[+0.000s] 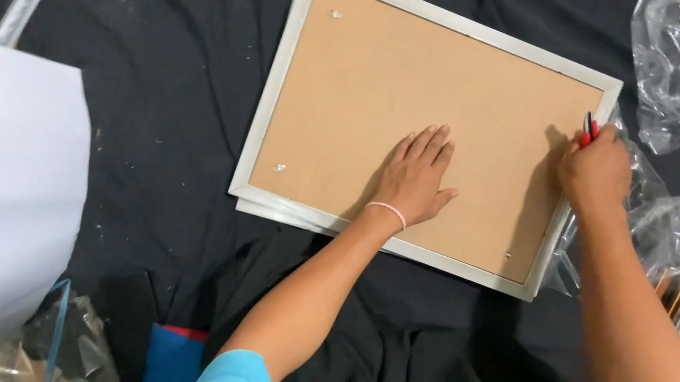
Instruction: The person uses a red utility knife to cut the plastic wrap and backing of a picture frame. They then remove the cardboard backing and a white mat board, leaving the frame and glass behind.
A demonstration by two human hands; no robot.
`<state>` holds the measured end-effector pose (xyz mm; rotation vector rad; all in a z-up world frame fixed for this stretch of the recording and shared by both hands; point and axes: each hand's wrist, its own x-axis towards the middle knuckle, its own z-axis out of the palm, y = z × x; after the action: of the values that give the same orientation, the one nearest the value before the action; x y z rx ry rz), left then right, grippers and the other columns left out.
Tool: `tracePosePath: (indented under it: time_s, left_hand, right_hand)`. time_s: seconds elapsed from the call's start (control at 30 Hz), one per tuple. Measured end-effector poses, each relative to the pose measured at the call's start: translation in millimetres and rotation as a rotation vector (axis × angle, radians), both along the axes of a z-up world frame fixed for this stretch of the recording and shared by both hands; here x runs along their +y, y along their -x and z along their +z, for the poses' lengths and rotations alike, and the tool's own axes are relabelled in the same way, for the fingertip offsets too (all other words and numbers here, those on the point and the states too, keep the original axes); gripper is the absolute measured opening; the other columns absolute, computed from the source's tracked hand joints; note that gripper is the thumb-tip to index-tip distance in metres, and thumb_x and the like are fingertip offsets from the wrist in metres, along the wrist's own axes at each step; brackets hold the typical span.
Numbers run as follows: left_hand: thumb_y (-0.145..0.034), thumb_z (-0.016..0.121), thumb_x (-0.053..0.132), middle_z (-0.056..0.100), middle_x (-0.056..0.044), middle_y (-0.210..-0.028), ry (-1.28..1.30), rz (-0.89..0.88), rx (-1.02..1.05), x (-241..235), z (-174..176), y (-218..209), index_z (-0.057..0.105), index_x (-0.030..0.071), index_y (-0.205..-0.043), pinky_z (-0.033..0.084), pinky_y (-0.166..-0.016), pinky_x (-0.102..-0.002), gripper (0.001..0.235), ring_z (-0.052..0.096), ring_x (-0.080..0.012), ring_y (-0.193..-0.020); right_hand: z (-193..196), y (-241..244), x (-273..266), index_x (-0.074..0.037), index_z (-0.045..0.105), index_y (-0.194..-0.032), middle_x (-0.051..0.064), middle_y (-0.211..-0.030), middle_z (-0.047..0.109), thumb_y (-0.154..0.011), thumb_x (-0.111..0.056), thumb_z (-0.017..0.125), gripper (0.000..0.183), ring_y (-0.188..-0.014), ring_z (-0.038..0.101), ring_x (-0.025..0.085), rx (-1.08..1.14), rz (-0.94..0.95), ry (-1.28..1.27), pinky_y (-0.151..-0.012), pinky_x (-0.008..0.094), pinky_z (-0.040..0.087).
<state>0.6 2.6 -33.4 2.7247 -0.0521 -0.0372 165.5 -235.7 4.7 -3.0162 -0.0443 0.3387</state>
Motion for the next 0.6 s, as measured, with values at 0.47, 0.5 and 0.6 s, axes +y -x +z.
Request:
tracePosePath:
  time_s: [0.47, 0.5, 0.6]
  left_hand:
    - [-0.095, 0.056, 0.014, 0.071, -0.022, -0.106, 0.125, 0.737, 0.362, 179, 8, 85, 0.068, 0.002, -0.103, 0.055, -0.086, -0.053, 0.018, 0.068, -0.0445, -0.1]
    - [-0.094, 0.06, 0.013, 0.073, -0.021, -0.105, 0.142, 0.841, 0.406, 192, 0, 97, 0.073, 0.001, -0.099, 0.056, -0.087, -0.049, 0.018, 0.068, -0.0428, -0.101]
    - [-0.097, 0.066, 0.021, 0.075, -0.016, -0.105, 0.092, 0.838, 0.431, 198, -13, 102, 0.076, 0.003, -0.101, 0.056, -0.087, -0.045, 0.02, 0.069, -0.0391, -0.102]
  right_hand:
    - [261, 197, 48, -0.009, 0.07, -0.132, 0.01, -0.099, 0.076, -0.098, -0.022, 0.052, 0.04, -0.078, 0.058, 0.02, 0.305, -0.22, -0.497, -0.071, 0.034, 0.045]
    - [271, 212, 44, -0.007, 0.07, -0.132, 0.013, -0.094, 0.073, -0.1, -0.019, 0.057, 0.037, -0.065, 0.049, 0.02, 0.329, -0.287, -0.593, -0.065, 0.033, 0.042]
    - [249, 225, 19, -0.006, 0.07, -0.125, 0.01, -0.093, 0.073, -0.106, -0.022, 0.058, 0.028, -0.063, 0.05, 0.016, 0.266, -0.326, -0.728, -0.055, 0.029, 0.038]
